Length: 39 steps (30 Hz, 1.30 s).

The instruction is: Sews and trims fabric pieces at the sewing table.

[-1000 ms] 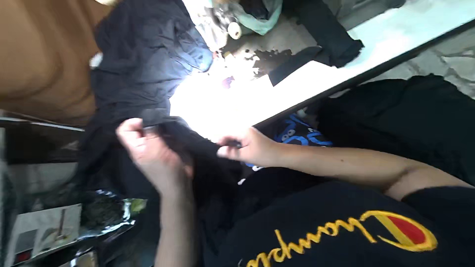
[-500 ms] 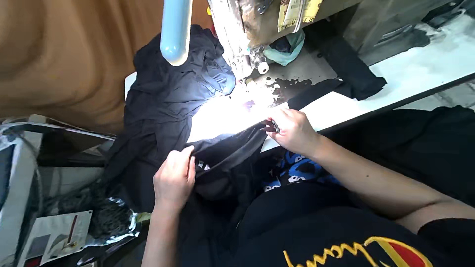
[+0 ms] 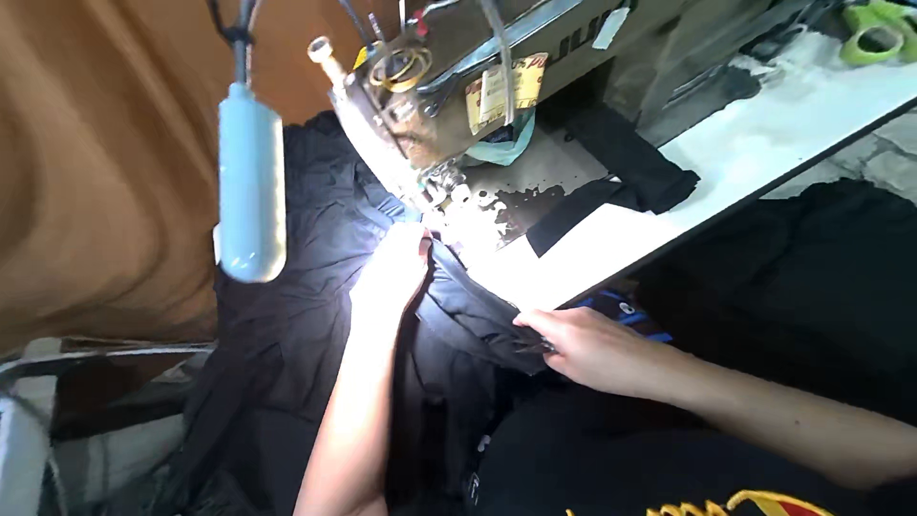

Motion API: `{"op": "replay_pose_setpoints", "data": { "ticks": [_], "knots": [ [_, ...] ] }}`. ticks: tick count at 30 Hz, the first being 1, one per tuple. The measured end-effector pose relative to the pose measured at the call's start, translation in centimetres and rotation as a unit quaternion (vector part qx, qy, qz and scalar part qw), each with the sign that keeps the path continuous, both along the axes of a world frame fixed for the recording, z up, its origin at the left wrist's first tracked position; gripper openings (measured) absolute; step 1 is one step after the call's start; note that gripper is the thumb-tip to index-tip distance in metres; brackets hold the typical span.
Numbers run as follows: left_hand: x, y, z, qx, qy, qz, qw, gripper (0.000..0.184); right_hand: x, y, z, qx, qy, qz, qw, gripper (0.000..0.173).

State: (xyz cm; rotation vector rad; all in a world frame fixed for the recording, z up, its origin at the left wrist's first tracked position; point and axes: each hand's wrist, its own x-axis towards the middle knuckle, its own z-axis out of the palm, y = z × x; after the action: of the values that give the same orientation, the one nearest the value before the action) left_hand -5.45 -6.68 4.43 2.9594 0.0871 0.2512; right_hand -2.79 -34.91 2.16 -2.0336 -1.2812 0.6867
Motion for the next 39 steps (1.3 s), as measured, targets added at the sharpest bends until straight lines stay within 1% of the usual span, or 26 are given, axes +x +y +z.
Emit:
{"op": "replay_pose_setpoints", "data": {
  "ticks": [2, 4, 7, 9, 11, 14, 17, 18, 20, 21, 22, 23, 24, 25, 26, 27, 28, 29, 30, 31, 33, 34, 35, 37, 38, 39],
  "knots": [
    [2.1, 0.6, -1.0, 0.000, 0.066, 0.017, 0.998, 0.019, 1.0, 1.1, 1.2, -0.084, 0.023, 0.012, 0.996, 0.034],
    [3.9, 0.5, -0.8, -0.013, 0.119, 0.080, 0.990, 0.022, 1.8, 2.2, 2.1, -0.132, 0.035, 0.014, 0.990, 0.032],
    [5.4, -0.1, -1.0, 0.007, 0.091, 0.167, 0.982, 0.028, 2.6, 3.5, 2.5, -0.157, 0.027, 0.016, 0.987, 0.032],
    [5.7, -0.4, -1.5, 0.038, 0.068, 0.204, 0.976, 0.034, 2.9, 4.1, 2.6, -0.169, 0.026, 0.018, 0.985, 0.033],
    [6.1, -0.5, -1.6, 0.031, 0.065, 0.231, 0.970, 0.038, 3.0, 4.5, 2.6, -0.175, 0.025, 0.012, 0.984, 0.035],
    [6.1, -0.7, -1.9, 0.005, 0.052, 0.234, 0.971, 0.039, 2.7, 4.5, 2.1, -0.163, 0.012, -0.003, 0.987, 0.034],
    [5.1, 0.3, -2.3, -0.008, 0.001, 0.156, 0.988, 0.028, 2.1, 3.4, 0.8, -0.085, -0.020, -0.015, 0.996, 0.028],
    [4.1, 0.4, -1.8, -0.026, -0.003, 0.130, 0.991, 0.026, 2.0, 2.7, 0.0, -0.039, -0.042, -0.015, 0.998, 0.024],
    [0.1, -0.2, 0.2, -0.072, -0.014, 0.095, 0.993, 0.027, 1.9, 1.4, -1.2, 0.020, -0.085, -0.010, 0.996, 0.024],
    [-2.8, -0.9, 1.5, -0.113, -0.023, 0.089, 0.989, 0.026, 1.8, 1.1, -1.7, 0.045, -0.118, -0.014, 0.992, 0.024],
    [-6.0, -1.3, 2.6, -0.191, -0.029, 0.086, 0.977, 0.024, 1.7, 1.0, -2.1, 0.064, -0.144, -0.020, 0.987, 0.023],
    [-9.4, -1.5, 3.2, -0.291, -0.027, 0.076, 0.953, 0.024, 1.5, 1.1, -2.4, 0.078, -0.166, -0.025, 0.983, 0.020],
    [-12.9, -1.5, 3.2, -0.401, -0.009, 0.055, 0.914, 0.026, 1.5, 1.4, -2.6, 0.089, -0.188, -0.027, 0.978, 0.017],
    [-16.2, -1.6, 2.8, -0.483, 0.037, 0.044, 0.874, 0.033, 1.4, 1.7, -2.8, 0.096, -0.204, -0.024, 0.974, 0.015],
    [-19.3, -1.8, 2.2, -0.521, 0.103, 0.059, 0.845, 0.041, 1.3, 2.0, -3.0, 0.109, -0.221, -0.017, 0.969, 0.013],
    [-21.9, -2.2, 1.5, -0.506, 0.176, 0.103, 0.838, 0.045, 1.3, 2.3, -3.2, 0.121, -0.234, -0.007, 0.965, 0.011],
    [-23.4, -2.7, 0.8, -0.441, 0.265, 0.173, 0.840, 0.045, 1.2, 2.6, -3.4, 0.132, -0.244, 0.004, 0.961, 0.010],
    [-24.1, -3.1, 0.0, -0.368, 0.357, 0.246, 0.823, 0.048, 1.1, 2.8, -3.5, 0.147, -0.254, 0.014, 0.956, 0.010],
    [-24.3, -3.4, -1.4, -0.314, 0.417, 0.315, 0.792, 0.052, 1.1, 2.9, -3.8, 0.164, -0.267, 0.021, 0.950, 0.010],
    [-24.5, -3.8, -3.1, -0.281, 0.427, 0.366, 0.777, 0.054, 1.0, 3.0, -4.0, 0.178, -0.279, 0.025, 0.943, 0.010],
    [-24.5, -5.5, -6.3, -0.281, 0.345, 0.407, 0.798, 0.046, 1.1, 3.1, -4.2, 0.190, -0.290, 0.026, 0.938, 0.011],
    [-23.9, -6.8, -7.4, -0.305, 0.311, 0.416, 0.798, 0.051, 1.0, 3.1, -4.2, 0.190, -0.289, 0.026, 0.938, 0.011],
    [-23.2, -8.1, -8.5, -0.323, 0.305, 0.415, 0.794, 0.052, 1.0, 3.0, -4.1, 0.188, -0.286, 0.027, 0.939, 0.011],
    [-21.7, -10.5, -9.8, -0.313, 0.346, 0.395, 0.791, 0.045, 0.9, 2.7, -4.1, 0.191, -0.282, 0.031, 0.940, 0.011],
    [-21.4, -10.9, -9.6, -0.294, 0.361, 0.367, 0.805, 0.039, 1.0, 2.5, -4.0, 0.188, -0.279, 0.033, 0.941, 0.011],
    [-21.7, -10.4, -8.7, -0.288, 0.350, 0.343, 0.823, 0.034, 1.2, 2.3, -3.9, 0.183, -0.275, 0.034, 0.943, 0.011]
  ]
}}
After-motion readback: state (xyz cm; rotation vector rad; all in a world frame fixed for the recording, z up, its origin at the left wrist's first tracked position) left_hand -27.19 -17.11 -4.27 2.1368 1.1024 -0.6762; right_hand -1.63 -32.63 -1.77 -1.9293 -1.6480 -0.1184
